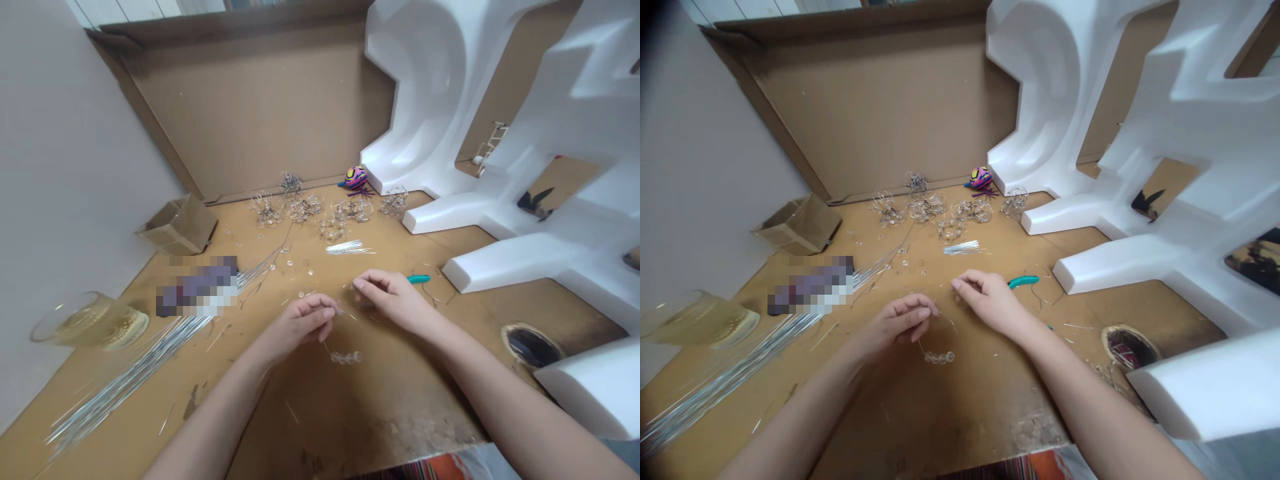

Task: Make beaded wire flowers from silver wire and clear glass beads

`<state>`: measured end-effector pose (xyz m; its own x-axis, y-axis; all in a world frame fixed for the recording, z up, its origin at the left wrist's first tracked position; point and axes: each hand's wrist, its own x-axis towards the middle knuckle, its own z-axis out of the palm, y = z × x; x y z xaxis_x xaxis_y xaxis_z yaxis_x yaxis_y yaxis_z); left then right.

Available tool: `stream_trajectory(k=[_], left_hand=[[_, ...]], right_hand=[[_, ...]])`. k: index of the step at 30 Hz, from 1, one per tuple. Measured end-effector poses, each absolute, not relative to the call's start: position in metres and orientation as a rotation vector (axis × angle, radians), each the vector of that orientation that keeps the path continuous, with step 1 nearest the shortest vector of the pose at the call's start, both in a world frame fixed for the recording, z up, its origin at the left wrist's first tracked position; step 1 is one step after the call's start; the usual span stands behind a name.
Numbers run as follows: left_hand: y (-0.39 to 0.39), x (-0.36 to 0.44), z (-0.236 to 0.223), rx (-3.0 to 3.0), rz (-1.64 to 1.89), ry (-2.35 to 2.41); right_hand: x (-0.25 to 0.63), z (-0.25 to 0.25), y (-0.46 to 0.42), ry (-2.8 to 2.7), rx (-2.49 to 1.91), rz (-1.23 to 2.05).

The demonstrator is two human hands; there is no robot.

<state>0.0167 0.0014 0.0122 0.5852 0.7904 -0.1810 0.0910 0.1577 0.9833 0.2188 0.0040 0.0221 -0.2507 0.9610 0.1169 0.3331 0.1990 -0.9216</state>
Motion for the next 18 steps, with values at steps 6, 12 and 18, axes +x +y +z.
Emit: stream_trajectory(k=[6,12,18], left_hand=[[0.0065,0.0152,0.0116,1.252,0.816,0.884],[0.0082,0.0161,0.0079,1.223,0.899,0.866],[0.0050,0.0161,0.0106,1.366,0.771,0.908]], right_hand=[[0.2129,0.0251,-0.0010,-1.449,-1.147,1.478],[0.2118,0.0265,-0.0058,-1.578,-1.077,1.686],[0.2110,0.0199,-0.0022,-1.543,-1.125,1.394]])
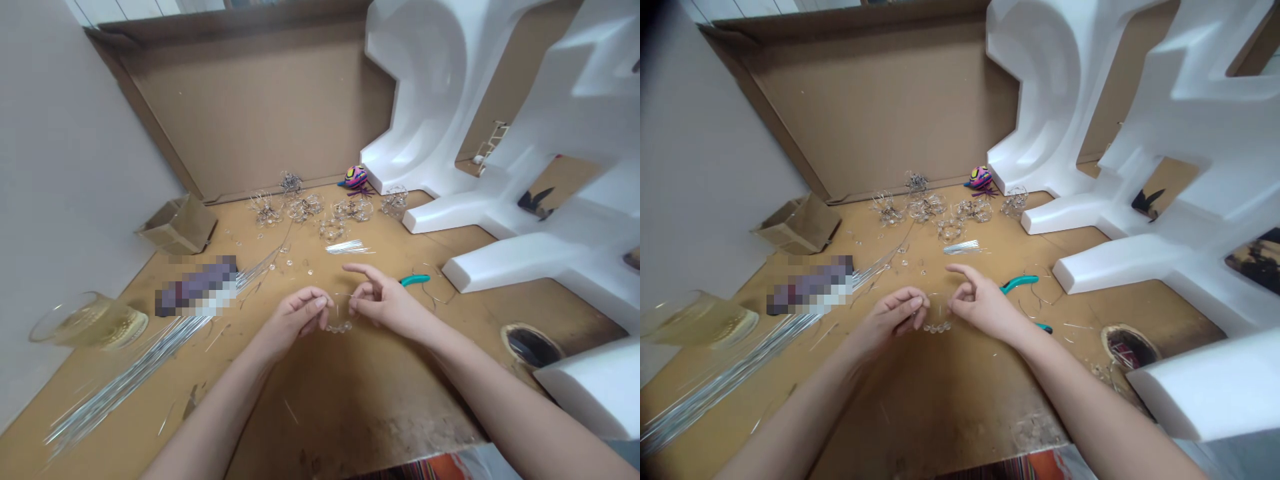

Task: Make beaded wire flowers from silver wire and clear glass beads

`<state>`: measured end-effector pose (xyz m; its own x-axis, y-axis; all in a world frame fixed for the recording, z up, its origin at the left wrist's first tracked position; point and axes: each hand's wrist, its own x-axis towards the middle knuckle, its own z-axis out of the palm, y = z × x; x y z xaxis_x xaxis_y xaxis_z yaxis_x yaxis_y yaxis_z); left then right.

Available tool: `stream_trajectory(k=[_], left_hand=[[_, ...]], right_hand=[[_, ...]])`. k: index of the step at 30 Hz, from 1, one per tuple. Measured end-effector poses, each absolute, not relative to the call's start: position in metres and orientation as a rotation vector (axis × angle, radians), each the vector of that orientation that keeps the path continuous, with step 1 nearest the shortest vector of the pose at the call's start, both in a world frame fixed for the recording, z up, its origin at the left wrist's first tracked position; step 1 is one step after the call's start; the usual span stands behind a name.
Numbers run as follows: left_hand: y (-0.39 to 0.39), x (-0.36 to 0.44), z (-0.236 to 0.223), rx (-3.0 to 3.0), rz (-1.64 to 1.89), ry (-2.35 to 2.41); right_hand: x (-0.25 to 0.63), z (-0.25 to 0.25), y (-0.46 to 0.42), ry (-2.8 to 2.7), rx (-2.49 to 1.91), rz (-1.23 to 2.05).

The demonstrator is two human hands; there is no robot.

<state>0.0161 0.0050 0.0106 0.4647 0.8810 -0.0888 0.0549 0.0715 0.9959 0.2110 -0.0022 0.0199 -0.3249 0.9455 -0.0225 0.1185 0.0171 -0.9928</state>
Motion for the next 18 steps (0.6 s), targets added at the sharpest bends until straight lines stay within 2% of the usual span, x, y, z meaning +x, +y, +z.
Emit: stream_trajectory(k=[12,14,18], left_hand=[[0.006,0.009,0.015,1.221,0.761,0.760],[0.005,0.008,0.015,1.198,0.735,0.723],[0.004,0.012,0.013,1.208,0.716,0.715]], right_hand=[[0.220,0.021,0.002,-1.661,-1.208,1.338],[0.218,0.015,0.003,-1.804,-1.280,1.118],[0.206,0.003,0.002,-2.232,-1.431,0.454]])
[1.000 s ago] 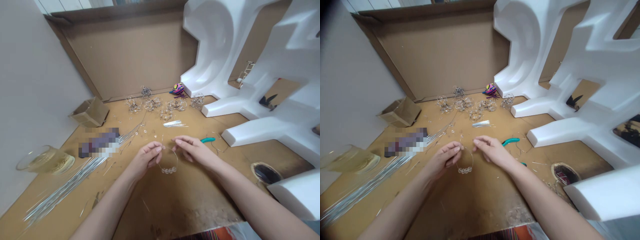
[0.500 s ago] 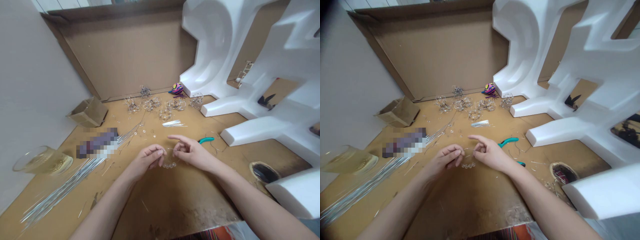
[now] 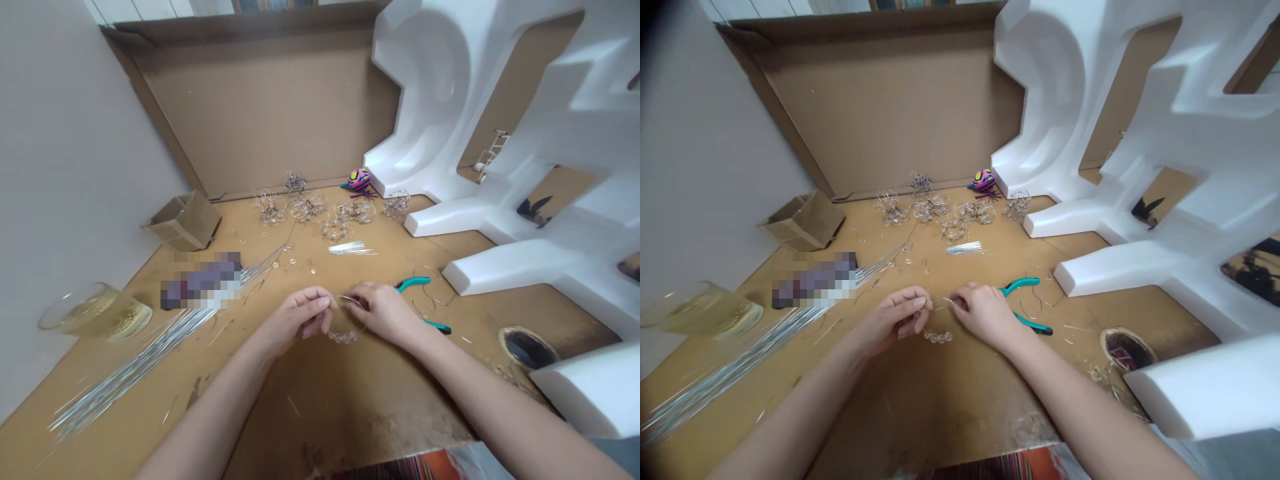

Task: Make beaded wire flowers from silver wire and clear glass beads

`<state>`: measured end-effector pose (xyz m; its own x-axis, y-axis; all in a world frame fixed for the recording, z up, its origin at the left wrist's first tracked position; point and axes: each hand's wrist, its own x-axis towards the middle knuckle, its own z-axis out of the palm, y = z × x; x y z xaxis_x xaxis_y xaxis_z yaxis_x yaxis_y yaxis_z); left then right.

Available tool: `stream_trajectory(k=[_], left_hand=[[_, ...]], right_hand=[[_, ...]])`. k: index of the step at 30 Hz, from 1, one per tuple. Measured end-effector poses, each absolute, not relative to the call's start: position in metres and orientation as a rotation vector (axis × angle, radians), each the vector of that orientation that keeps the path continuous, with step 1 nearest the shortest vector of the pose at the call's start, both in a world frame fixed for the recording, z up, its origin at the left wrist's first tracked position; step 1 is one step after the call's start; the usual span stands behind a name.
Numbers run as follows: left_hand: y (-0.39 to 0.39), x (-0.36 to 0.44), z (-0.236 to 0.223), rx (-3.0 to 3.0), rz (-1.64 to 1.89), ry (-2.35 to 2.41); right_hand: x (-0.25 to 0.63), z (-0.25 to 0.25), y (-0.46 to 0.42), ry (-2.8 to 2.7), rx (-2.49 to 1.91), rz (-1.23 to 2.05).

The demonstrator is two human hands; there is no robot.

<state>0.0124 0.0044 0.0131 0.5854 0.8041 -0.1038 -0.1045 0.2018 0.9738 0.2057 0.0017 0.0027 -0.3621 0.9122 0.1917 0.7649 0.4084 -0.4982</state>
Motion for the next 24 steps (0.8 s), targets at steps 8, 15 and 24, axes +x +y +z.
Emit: stream_trajectory(k=[8,15,24], left_hand=[[0.003,0.017,0.012,1.194,0.697,0.711],[0.004,0.013,0.011,1.144,0.614,0.662],[0.013,-0.004,0.012,1.022,0.613,0.569]], right_hand=[[0.184,0.000,-0.002,-2.582,-1.601,-0.021],[0.183,0.003,-0.006,-2.645,-1.665,-0.031],[0.181,0.028,-0.023,-2.810,-1.630,0.015]])
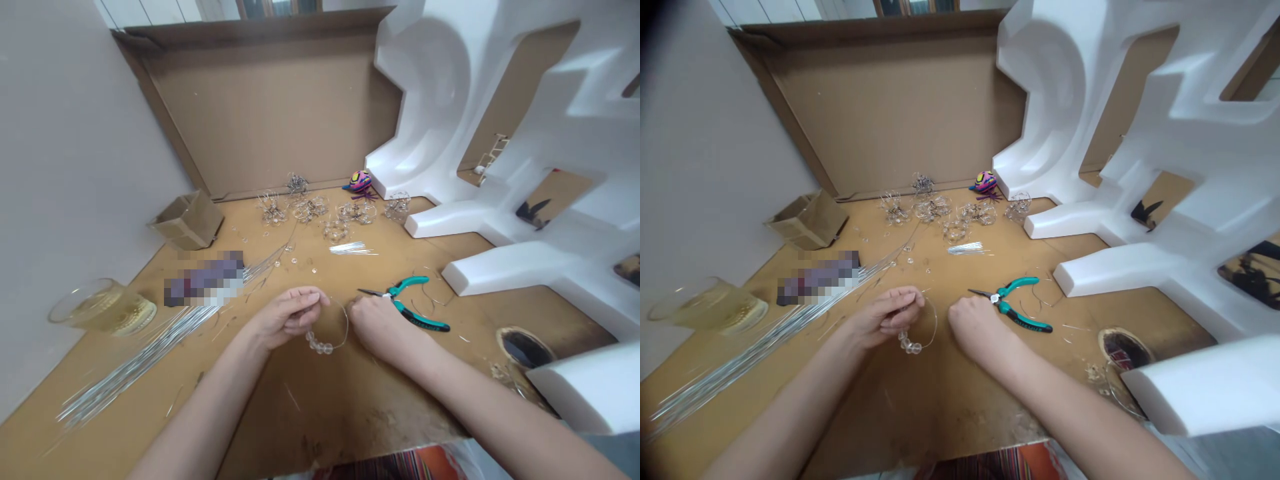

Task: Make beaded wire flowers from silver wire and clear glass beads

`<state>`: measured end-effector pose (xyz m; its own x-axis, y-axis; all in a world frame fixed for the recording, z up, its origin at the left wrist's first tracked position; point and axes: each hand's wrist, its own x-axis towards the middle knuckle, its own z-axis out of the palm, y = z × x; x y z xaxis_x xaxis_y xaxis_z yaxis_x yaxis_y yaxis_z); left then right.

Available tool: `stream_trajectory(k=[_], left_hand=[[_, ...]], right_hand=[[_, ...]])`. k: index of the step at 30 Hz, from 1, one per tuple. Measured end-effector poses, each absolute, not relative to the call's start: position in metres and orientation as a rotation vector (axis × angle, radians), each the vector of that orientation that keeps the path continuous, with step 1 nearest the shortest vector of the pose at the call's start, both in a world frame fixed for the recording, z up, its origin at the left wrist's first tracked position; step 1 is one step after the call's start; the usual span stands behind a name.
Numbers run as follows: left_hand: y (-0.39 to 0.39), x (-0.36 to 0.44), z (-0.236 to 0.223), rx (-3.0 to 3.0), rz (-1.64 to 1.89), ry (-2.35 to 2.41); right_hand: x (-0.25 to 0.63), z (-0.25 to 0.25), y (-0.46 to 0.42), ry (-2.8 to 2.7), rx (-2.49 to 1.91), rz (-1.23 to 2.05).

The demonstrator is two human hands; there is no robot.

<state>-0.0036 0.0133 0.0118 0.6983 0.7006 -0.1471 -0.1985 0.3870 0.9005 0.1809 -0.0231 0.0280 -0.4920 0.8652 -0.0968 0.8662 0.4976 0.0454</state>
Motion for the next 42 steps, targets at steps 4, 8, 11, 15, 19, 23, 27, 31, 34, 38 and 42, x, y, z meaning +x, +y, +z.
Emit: stream_trajectory(k=[4,8,11,15,19,23,27,31,34,38,42], left_hand=[[0.015,-0.007,0.010,1.020,0.556,0.566],[0.013,-0.005,0.012,1.041,0.527,0.572],[0.011,-0.006,0.015,1.051,0.501,0.539],[0.008,-0.006,0.019,1.094,0.469,0.523],[0.008,-0.004,0.017,1.185,0.407,0.599],[0.011,-0.001,0.011,1.255,0.393,0.704],[0.014,0.003,0.003,1.344,0.397,0.778],[0.017,0.010,-0.006,1.428,0.486,0.831],[0.016,0.014,-0.008,1.462,0.494,0.846],[0.013,0.016,-0.008,1.449,0.484,0.906],[0.013,0.017,-0.013,1.331,0.558,0.884]], right_hand=[[0.175,0.035,-0.030,2.622,1.424,-0.049],[0.173,0.036,-0.024,2.638,1.387,-0.089],[0.181,0.035,-0.013,2.636,1.443,-0.120],[0.200,0.036,0.000,2.736,1.638,-0.436],[0.215,0.037,0.013,2.742,1.905,-1.038],[0.219,0.031,0.022,2.600,2.061,-1.477],[0.221,0.020,0.023,2.502,2.107,-1.712],[0.224,0.019,0.021,2.425,2.035,-2.040],[0.227,0.024,0.018,2.411,1.863,-2.235],[0.227,0.031,0.016,2.410,1.768,-2.319],[0.224,0.029,0.018,2.342,1.821,-2.425]])
